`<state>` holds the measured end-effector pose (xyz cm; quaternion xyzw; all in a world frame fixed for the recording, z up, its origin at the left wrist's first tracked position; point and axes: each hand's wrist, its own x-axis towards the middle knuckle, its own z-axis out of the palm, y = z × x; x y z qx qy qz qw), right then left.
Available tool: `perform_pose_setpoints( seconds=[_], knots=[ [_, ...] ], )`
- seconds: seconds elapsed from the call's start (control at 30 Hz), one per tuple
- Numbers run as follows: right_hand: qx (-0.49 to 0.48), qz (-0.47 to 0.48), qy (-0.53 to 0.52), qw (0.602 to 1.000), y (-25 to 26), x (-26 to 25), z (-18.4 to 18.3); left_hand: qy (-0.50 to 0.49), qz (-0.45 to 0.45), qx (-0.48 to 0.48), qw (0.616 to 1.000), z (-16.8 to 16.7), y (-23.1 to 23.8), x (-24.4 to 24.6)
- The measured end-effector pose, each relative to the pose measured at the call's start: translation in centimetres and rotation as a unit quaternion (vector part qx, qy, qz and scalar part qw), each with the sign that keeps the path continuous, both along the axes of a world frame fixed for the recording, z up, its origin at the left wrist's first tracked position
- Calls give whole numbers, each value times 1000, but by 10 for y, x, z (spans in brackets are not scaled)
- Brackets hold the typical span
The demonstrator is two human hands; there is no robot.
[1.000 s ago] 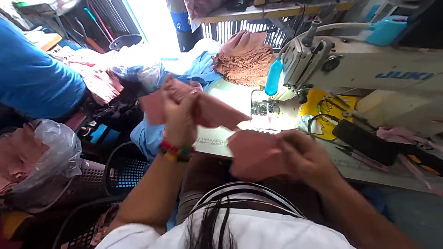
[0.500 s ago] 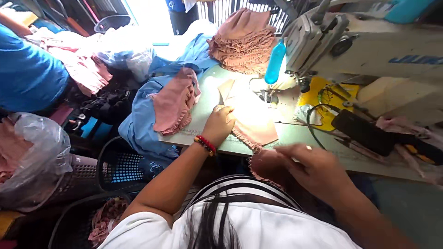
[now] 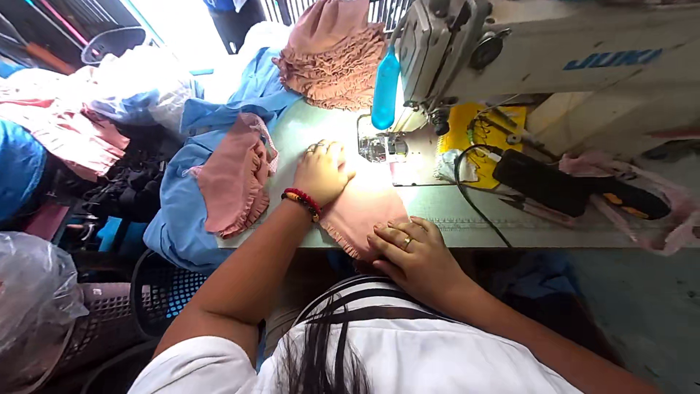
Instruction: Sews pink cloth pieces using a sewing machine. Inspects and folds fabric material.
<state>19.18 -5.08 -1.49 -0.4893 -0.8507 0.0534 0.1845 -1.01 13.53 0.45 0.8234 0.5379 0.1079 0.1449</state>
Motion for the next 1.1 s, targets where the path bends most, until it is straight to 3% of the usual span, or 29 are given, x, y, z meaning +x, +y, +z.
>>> perform_pose_setpoints(
  seconds=[0.07, 0.2, 0.27, 0.33, 0.4, 0.47, 0.6, 0.77, 0.9, 0.97, 1.1],
  knots=[
    [0, 5, 0, 1000, -2, 5, 0, 20, 25, 63, 998, 1, 12, -9],
    [19, 10, -3, 1000, -7, 10, -5, -15, 89, 101, 991, 21, 12, -18],
    [17, 16, 5, 1000, -7, 11, -5, -34, 9, 133, 990, 17, -13, -3],
    [11, 22, 27, 999, -3, 14, 1, -10, -49, 88, 995, 3, -40, 16],
    [18, 22, 66, 997, 10, 21, 10, 9, -43, 28, 999, -7, -57, 29],
    [39, 23, 63, 997, 34, 32, 16, 9, -24, 32, 999, -14, -62, 35],
    [9, 25, -9, 1000, 71, 48, 7, 3, -99, 60, 993, -23, -43, 32],
    [-22, -24, 1, 999, 62, 41, -4, 5, -268, 75, 960, -24, 8, 22],
    [-31, -60, -13, 998, 56, 36, -4, 29, -173, -3, 984, -5, -9, 50],
    [-31, -69, -12, 997, 55, 36, -4, -5, -126, -19, 992, -10, -18, 62],
    [-38, -93, -18, 995, 59, 35, -4, -44, -126, -15, 991, -19, -9, 66]
  ],
)
